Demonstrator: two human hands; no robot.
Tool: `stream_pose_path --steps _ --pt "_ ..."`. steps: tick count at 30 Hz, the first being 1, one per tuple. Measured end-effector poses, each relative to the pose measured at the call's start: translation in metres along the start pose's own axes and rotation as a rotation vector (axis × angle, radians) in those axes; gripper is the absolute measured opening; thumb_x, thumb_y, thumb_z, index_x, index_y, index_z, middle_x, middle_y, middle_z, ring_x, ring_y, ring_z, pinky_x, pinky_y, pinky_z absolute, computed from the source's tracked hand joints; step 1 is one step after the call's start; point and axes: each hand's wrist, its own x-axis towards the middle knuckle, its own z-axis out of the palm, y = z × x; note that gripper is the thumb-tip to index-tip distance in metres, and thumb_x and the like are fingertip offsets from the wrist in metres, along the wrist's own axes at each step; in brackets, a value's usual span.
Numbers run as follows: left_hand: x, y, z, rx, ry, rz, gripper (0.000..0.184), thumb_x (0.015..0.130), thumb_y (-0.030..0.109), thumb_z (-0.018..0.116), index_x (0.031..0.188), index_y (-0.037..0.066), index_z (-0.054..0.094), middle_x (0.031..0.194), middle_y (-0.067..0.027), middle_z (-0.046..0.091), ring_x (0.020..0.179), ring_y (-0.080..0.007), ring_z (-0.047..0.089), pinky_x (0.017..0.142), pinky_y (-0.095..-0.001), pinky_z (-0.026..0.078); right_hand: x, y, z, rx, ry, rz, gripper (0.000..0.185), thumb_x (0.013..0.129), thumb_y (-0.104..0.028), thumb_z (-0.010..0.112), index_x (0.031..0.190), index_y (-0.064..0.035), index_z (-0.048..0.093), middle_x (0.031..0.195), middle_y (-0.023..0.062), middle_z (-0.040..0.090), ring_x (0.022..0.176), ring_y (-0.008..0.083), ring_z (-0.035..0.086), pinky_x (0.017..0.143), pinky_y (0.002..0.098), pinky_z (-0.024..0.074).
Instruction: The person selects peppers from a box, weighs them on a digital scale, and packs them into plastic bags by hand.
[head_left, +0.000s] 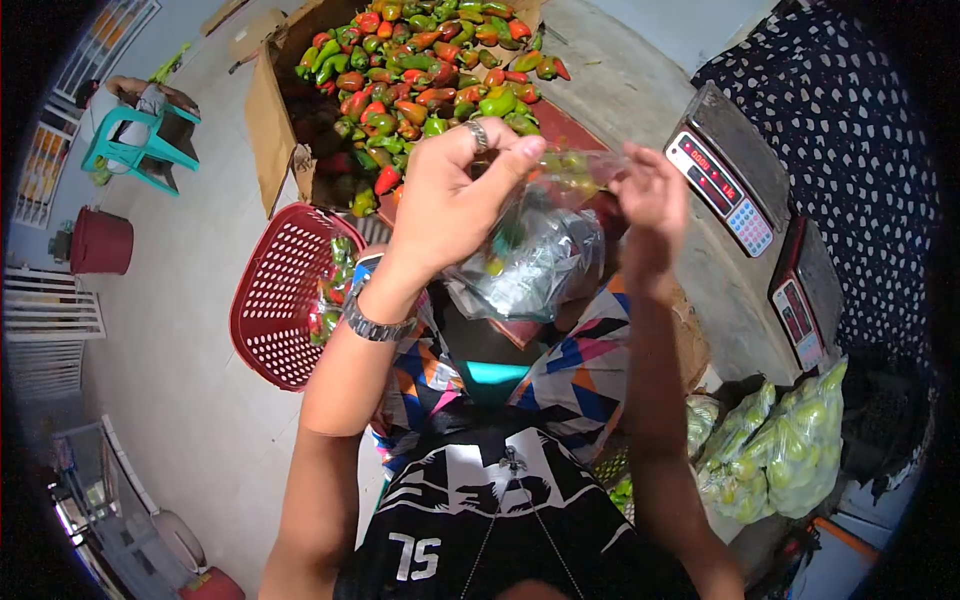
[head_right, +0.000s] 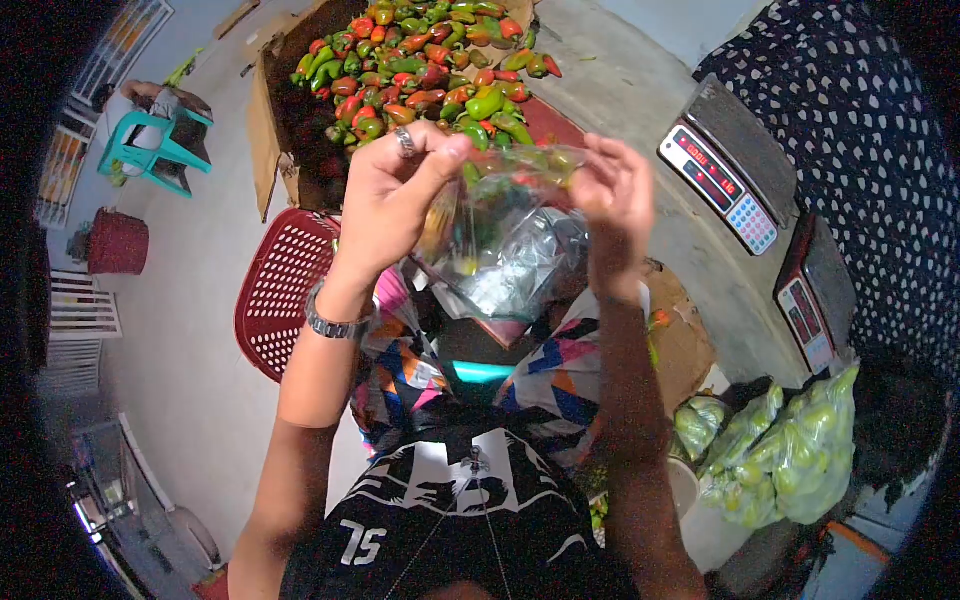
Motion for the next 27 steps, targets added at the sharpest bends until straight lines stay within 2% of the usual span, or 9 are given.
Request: stream_pose_path --steps 3,7,9,12,14,16,20,23,27 --pt "0.003 0.012 -0.002 0.158 -0.05 0.157 0.023 0.098 0.015 0.072 0.082 0.0 0.067 0.073 0.003 0.061 0.071 -0.0048 0.053 0.064 -0.0241 0.043 -0.035 0.075 0.011 -0.088 -0.334 -0.182 0.097 0.076 -0.022 0.087 0.153 -0.001 0.03 0.142 0.016 0.053 0.134 0.0316 0.051 0.112 0.0418 0.0424" --pt "0.004 0.021 0.0 0.298 -0.102 0.359 0.019 0.095 0.013 0.075 0.083 0.0 0.068 0.073 0.0001 0.064 0.071 -0.007 0.057 0.066 -0.0276 0.047 -0.067 0.05 0.084 -0.322 -0.46 -0.043 0.088 0.084 -0.025 0.084 0.152 -0.0034 0.033 0.148 0.0154 0.047 0.138 0.0263 0.048 0.11 0.0431 0.0425" --pt "0.005 0.029 -0.004 0.329 -0.117 0.475 0.017 0.094 0.011 0.075 0.082 0.001 0.068 0.075 0.0004 0.066 0.074 -0.0087 0.062 0.066 -0.0282 0.05 -0.062 0.069 0.107 -0.471 -0.365 0.03 0.055 0.09 -0.013 0.076 0.139 -0.0021 0.054 0.137 0.0138 0.059 0.129 0.0196 0.054 0.107 0.0381 0.0448" --pt "-0.002 0.04 -0.024 0.141 0.01 0.216 0.01 0.089 0.009 0.077 0.092 0.001 0.072 0.081 -0.0044 0.068 0.076 -0.0102 0.066 0.069 -0.0305 0.055 -0.045 0.056 0.103 -0.259 -0.414 0.284 0.027 0.094 -0.013 0.072 0.118 -0.0011 0.068 0.109 0.0078 0.072 0.104 0.0168 0.066 0.093 0.0341 0.0518" --pt "-0.007 0.027 -0.05 -0.172 0.078 0.142 0.055 0.087 0.011 0.079 0.136 0.005 0.055 0.119 -0.0065 0.066 0.104 -0.0136 0.063 0.088 -0.03 0.053 -0.037 0.069 0.096 -0.253 -0.367 0.144 0.024 0.097 -0.016 0.07 0.115 -0.0017 0.074 0.109 0.0083 0.077 0.098 0.0152 0.07 0.09 0.0317 0.0542" --pt "-0.016 0.001 -0.075 -0.097 0.166 0.109 0.072 0.084 0.018 0.083 0.145 0.005 0.047 0.132 -0.0094 0.06 0.118 -0.0181 0.058 0.097 -0.0336 0.051 -0.027 0.05 0.086 -0.307 -0.46 0.245 0.026 0.097 -0.017 0.069 0.118 -0.0012 0.073 0.113 0.0092 0.077 0.105 0.0151 0.069 0.095 0.0312 0.0522" --pt "-0.05 -0.078 -0.084 -0.197 -0.376 -0.219 0.115 0.072 0.063 0.087 0.152 -0.004 0.039 0.147 -0.0126 0.049 0.139 -0.0242 0.044 0.118 -0.0374 0.033 -0.029 0.035 0.089 -0.24 -0.517 0.198 0.028 0.098 -0.018 0.068 0.119 0.0002 0.072 0.116 0.0105 0.076 0.108 0.015 0.068 0.098 0.0314 0.0507" --pt "-0.089 -0.121 -0.071 -0.209 -0.341 -0.206 0.114 0.073 0.058 0.088 0.154 -0.003 0.037 0.15 -0.0121 0.048 0.141 -0.0243 0.042 0.121 -0.0381 0.028 -0.044 0.042 0.09 -0.251 -0.508 0.196 0.027 0.099 -0.015 0.065 0.12 -0.0005 0.072 0.115 0.0106 0.076 0.108 0.0149 0.068 0.097 0.0323 0.0514" --pt "-0.105 -0.103 -0.049 -0.605 -0.314 -0.539 0.089 0.079 0.026 0.09 0.151 0.001 0.042 0.146 -0.009 0.053 0.135 -0.0228 0.049 0.118 -0.0387 0.034 -0.066 0.047 0.079 -0.268 -0.434 0.431 0.019 0.1 -0.008 0.061 0.114 -0.0004 0.072 0.11 0.0086 0.074 0.106 0.0149 0.066 0.094 0.0327 0.0514"
